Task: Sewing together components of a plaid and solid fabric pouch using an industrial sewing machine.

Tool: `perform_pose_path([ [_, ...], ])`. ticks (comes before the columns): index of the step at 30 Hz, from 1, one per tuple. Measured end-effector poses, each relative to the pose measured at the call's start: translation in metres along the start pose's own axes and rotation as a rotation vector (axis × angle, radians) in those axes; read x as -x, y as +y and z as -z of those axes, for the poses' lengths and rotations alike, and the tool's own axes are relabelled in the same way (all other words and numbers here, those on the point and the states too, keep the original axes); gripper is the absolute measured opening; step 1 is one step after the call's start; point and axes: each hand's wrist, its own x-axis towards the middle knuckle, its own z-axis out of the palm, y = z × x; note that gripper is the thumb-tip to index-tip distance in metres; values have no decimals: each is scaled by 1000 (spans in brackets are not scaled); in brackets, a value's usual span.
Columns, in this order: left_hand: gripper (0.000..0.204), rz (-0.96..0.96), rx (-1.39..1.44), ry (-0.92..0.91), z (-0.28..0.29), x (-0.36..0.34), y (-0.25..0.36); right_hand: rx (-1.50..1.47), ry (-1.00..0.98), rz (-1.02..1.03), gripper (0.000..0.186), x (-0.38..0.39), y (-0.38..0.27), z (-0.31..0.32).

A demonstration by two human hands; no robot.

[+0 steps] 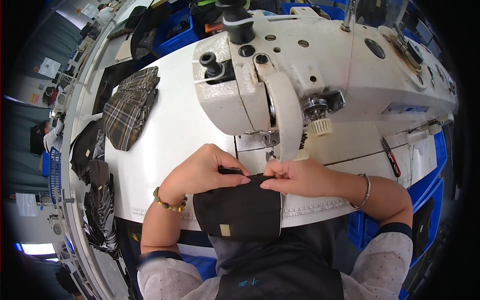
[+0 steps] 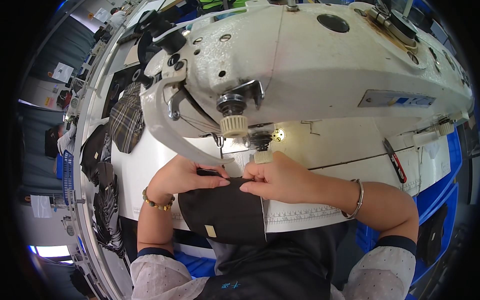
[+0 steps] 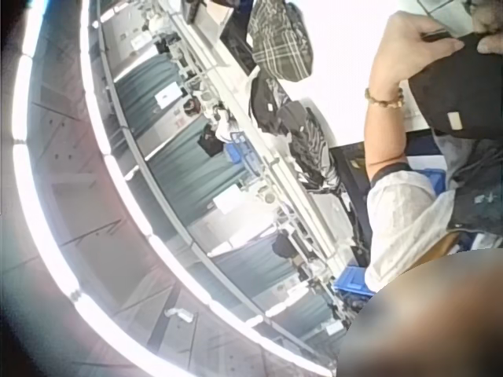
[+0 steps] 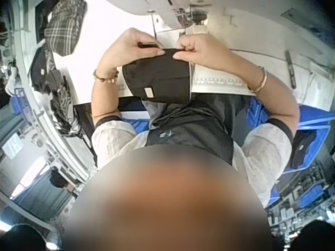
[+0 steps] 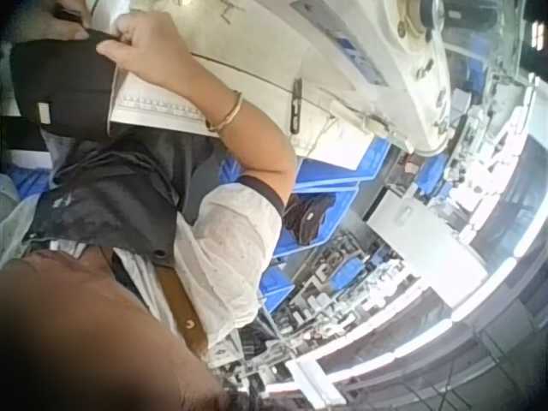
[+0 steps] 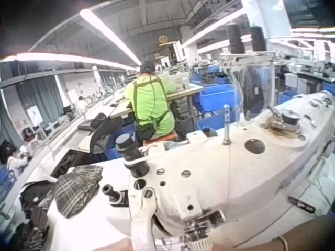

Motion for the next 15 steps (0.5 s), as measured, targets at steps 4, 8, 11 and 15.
perform_pose_path([
  [4, 20, 49, -7, -125, 6, -5, -5, 172, -47, 100, 24, 0, 1, 5],
  [8, 22, 15, 58, -284, 24, -19, -18, 608, 153, 423, 16, -6, 6, 10],
  [11, 23, 12, 60, -440, 30, -33, -15, 1057, 315, 720, 10, -5, -1, 9],
  [15, 25, 19, -51, -537, 22, -52, -5, 1091, 367, 1106, 12, -10, 3, -3],
])
